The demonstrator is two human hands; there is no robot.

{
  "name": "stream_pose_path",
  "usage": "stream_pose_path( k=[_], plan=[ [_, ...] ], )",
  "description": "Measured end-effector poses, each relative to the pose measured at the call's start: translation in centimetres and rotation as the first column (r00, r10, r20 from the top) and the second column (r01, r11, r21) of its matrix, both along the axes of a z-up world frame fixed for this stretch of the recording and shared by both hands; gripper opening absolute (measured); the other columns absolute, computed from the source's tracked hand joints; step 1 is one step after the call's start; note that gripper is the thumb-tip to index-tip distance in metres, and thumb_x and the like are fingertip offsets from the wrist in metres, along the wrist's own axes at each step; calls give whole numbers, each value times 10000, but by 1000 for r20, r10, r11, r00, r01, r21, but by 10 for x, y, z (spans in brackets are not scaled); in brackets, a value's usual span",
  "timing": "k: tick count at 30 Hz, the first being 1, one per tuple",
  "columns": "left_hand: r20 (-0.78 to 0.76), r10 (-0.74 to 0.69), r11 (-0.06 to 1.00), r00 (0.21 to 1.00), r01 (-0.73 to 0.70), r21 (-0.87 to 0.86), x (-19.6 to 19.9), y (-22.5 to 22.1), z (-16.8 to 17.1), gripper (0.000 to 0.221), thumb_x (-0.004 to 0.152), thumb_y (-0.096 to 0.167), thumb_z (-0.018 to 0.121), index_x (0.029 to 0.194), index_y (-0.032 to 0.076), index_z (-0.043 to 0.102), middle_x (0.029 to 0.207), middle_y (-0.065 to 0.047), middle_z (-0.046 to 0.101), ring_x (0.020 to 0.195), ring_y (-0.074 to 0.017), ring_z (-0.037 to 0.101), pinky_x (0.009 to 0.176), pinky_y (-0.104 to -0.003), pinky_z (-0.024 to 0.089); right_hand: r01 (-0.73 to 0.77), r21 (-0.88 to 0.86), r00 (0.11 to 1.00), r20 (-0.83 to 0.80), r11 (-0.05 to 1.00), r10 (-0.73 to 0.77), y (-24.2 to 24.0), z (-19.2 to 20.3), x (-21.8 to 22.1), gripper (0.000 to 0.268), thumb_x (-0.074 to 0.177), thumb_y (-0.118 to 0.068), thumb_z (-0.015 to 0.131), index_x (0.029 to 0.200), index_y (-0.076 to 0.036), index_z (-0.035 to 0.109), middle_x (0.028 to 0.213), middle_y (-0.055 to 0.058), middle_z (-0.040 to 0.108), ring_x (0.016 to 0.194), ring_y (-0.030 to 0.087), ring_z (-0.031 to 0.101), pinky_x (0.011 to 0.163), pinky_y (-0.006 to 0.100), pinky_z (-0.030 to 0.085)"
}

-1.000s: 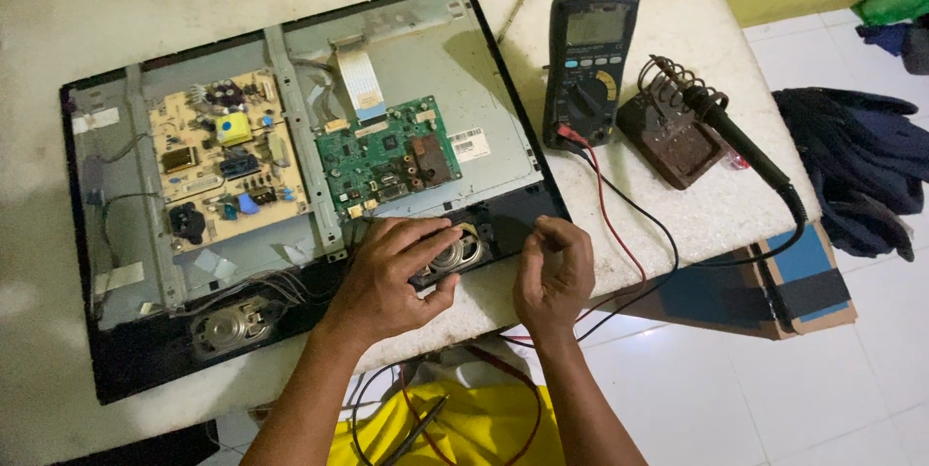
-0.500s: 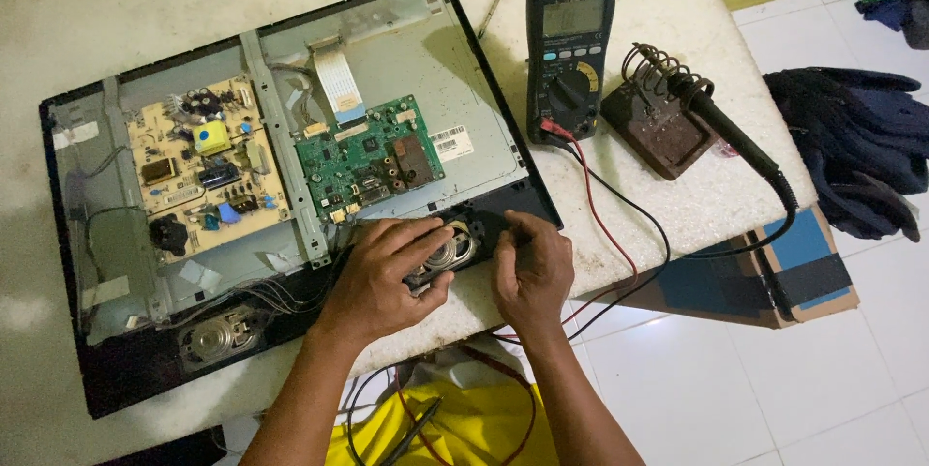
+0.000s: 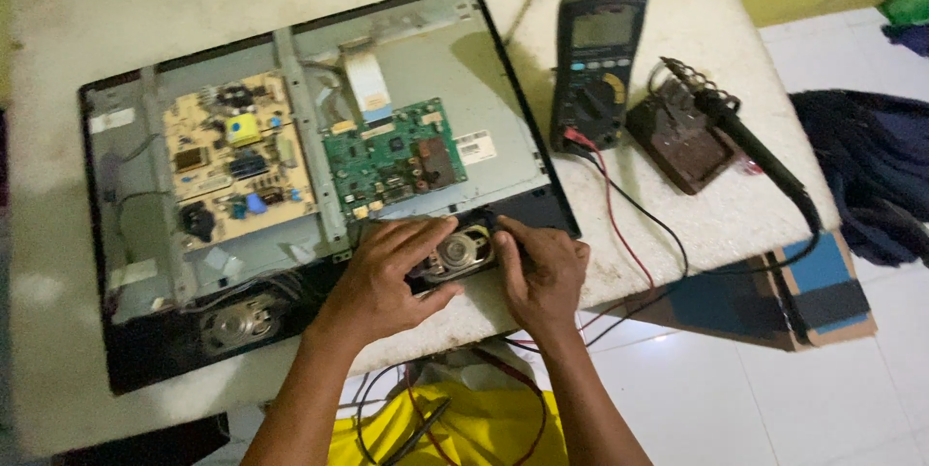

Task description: Testing motherboard components with a multimeter and adjusting internal speakers of a monitor

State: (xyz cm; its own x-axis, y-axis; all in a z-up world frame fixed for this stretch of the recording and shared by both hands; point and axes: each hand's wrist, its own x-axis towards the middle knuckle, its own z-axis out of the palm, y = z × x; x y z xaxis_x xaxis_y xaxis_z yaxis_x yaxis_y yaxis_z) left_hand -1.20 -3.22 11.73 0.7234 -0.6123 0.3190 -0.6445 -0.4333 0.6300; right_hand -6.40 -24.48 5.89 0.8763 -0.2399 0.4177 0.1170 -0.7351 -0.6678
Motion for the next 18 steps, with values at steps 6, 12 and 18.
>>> stream_pose_path(
  k=[6,12,18],
  plan=[
    [50,145,981,988,-151,126,-20,57,3,683,733,165,849,1377,95,632,1179,-144,718,1064,-363,695,909,-510,521,-20,-24,999,-28,1000,19,5,2,0,254,1010,-331,647,1203,-233,779,882,15,777,924,244,700,860,411,341],
    [122,197,972,973,-210,105,-25,56,-15,575,765,197,848,1304,94,674,1031,-125,740,959,-334,708,851,-504,498,-72,-68,997,-32,995,70,8,6,-1,293,954,-352,725,1221,-237,764,955,28,770,964,280,684,889,443,321],
    [85,272,962,959,-270,-37,-16,44,-39,348,956,137,666,1302,126,694,947,-96,766,867,-302,720,778,-461,502,-15,-45,999,-29,999,14,6,-7,2,214,1007,-332,705,1167,-206,772,923,20,769,930,256,697,863,413,338]
  ],
)
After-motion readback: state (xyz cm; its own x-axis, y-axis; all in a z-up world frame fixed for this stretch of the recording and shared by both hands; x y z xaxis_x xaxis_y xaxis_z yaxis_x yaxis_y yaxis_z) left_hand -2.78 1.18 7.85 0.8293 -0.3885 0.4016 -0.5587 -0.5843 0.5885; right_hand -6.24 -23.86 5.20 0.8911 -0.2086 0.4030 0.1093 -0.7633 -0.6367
